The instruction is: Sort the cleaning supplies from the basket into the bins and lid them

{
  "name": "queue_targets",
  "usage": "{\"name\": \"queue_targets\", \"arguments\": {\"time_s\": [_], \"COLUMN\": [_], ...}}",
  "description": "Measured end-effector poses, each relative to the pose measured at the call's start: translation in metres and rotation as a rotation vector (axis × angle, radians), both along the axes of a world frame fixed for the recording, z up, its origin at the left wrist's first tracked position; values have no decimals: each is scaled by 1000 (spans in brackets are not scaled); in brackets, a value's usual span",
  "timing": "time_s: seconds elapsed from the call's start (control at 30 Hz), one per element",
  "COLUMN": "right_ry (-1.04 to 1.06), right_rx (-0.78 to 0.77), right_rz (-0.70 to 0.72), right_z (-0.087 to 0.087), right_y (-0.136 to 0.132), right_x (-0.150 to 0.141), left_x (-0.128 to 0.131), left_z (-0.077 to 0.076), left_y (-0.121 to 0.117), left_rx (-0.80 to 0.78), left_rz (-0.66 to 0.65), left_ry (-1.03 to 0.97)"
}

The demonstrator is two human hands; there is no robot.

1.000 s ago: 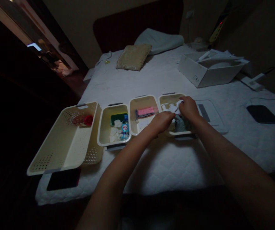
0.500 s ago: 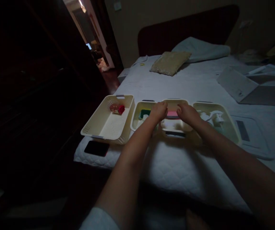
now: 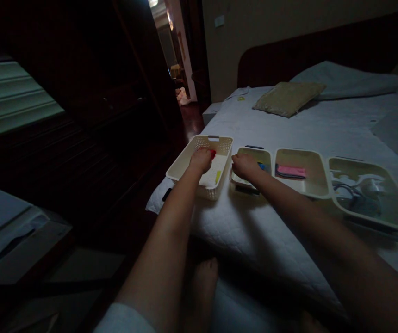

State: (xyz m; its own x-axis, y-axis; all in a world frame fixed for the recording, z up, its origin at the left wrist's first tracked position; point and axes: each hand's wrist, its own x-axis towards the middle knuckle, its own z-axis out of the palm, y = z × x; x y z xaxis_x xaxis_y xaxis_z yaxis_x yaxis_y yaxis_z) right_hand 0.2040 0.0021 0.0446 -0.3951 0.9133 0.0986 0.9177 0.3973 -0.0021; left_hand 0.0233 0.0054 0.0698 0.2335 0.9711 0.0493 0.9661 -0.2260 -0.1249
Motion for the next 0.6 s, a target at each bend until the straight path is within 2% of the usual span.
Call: {"name": "queue_targets", "arguments": {"time_s": [0.1, 0.23, 0.33, 0.5, 0.6], "right_ry": [4, -22, -48, -114, -168], "right_rx": [12, -7, -15, -102, -196], "right_rz": [32, 23, 50, 101, 135], "right_z": [1, -9, -22, -42, -51], "right_y": [4, 13, 22, 35, 45], "right_x": [-22, -45, -60, -81, -89], "left_x": [-35, -66, -70, -59, -62], "left_z": [-4, -29, -48, -64, -74], "left_y": [-6, -5, 6, 29, 39], "left_rx": [35, -24, -68, -45, -81], "left_rz": [39, 118, 177, 44, 41], "left_ry": [40, 39, 4, -64, -53]}}
